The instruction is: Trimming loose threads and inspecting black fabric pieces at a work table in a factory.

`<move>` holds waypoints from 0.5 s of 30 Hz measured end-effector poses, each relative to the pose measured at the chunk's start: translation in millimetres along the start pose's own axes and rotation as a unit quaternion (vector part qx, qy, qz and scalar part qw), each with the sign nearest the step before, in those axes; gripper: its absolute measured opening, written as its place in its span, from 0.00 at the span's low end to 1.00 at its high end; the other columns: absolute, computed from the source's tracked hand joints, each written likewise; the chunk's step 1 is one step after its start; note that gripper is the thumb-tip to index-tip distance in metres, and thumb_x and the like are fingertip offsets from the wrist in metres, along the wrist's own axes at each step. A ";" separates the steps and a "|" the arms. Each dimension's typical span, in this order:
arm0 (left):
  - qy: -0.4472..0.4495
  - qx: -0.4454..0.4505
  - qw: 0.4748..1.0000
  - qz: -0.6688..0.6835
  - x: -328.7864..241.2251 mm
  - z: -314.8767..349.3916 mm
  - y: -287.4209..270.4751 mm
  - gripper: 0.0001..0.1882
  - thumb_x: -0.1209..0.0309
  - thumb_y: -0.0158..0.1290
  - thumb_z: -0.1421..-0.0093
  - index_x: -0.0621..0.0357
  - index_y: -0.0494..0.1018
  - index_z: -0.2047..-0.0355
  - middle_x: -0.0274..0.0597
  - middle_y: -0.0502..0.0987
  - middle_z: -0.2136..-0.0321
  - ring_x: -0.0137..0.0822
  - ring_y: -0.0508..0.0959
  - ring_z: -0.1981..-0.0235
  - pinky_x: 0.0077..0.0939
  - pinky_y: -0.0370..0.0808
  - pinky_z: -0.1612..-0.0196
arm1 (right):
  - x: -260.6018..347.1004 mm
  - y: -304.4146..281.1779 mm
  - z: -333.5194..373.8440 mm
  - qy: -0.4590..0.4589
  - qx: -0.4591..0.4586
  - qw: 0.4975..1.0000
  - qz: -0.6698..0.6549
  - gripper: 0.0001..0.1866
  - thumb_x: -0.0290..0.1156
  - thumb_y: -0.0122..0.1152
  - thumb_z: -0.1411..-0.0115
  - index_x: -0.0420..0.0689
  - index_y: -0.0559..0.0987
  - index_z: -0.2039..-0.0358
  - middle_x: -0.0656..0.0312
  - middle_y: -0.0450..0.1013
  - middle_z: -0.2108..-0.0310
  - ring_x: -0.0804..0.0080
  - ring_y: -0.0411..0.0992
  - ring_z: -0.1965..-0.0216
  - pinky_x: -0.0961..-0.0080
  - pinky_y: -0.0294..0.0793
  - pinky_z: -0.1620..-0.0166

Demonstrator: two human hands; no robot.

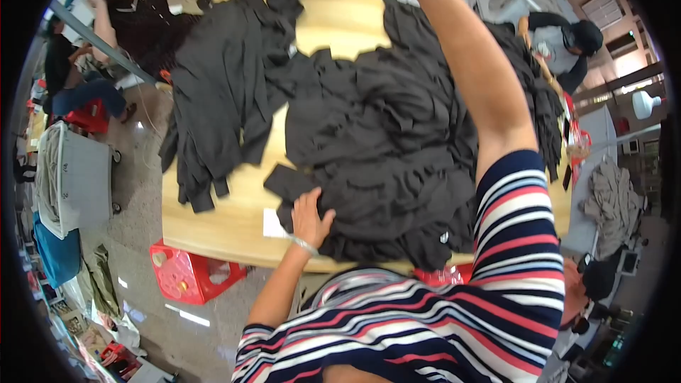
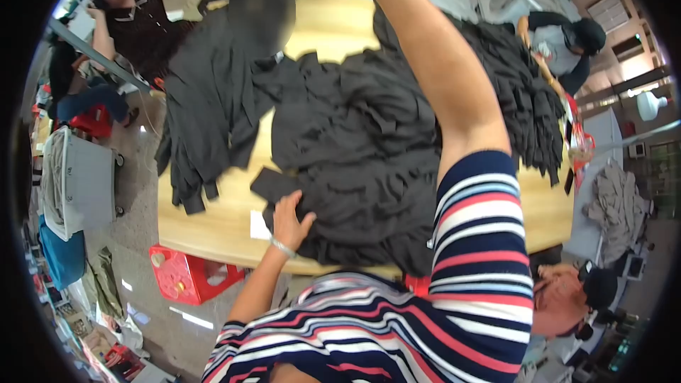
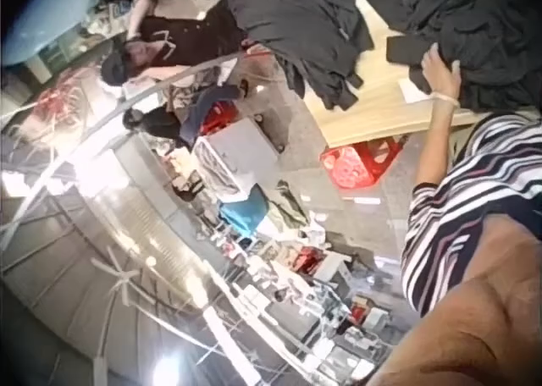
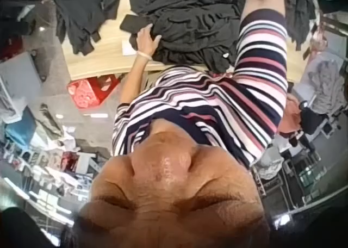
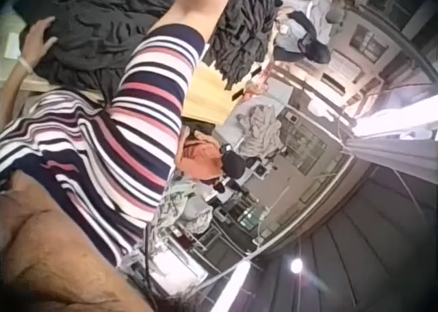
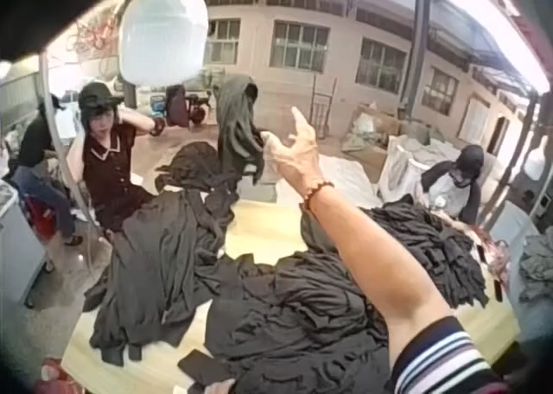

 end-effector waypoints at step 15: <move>-0.046 0.415 0.900 0.127 -27.1 94.6 23.6 0.14 0.68 0.61 0.49 0.64 0.73 0.65 0.44 0.74 0.74 0.37 0.76 0.69 0.28 0.72 0.63 | -106.3 -185.3 461.8 0.223 0.544 0.772 0.243 0.20 0.41 0.62 0.46 0.45 0.78 0.56 0.54 0.75 0.59 0.53 0.73 0.56 0.63 0.72 0.53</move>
Point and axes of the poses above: each hand's wrist, its own z-axis away from the middle knuckle, its own y-axis out of the palm, x = y × z, the point moved 6 cm from there along -z, towards the middle knuckle
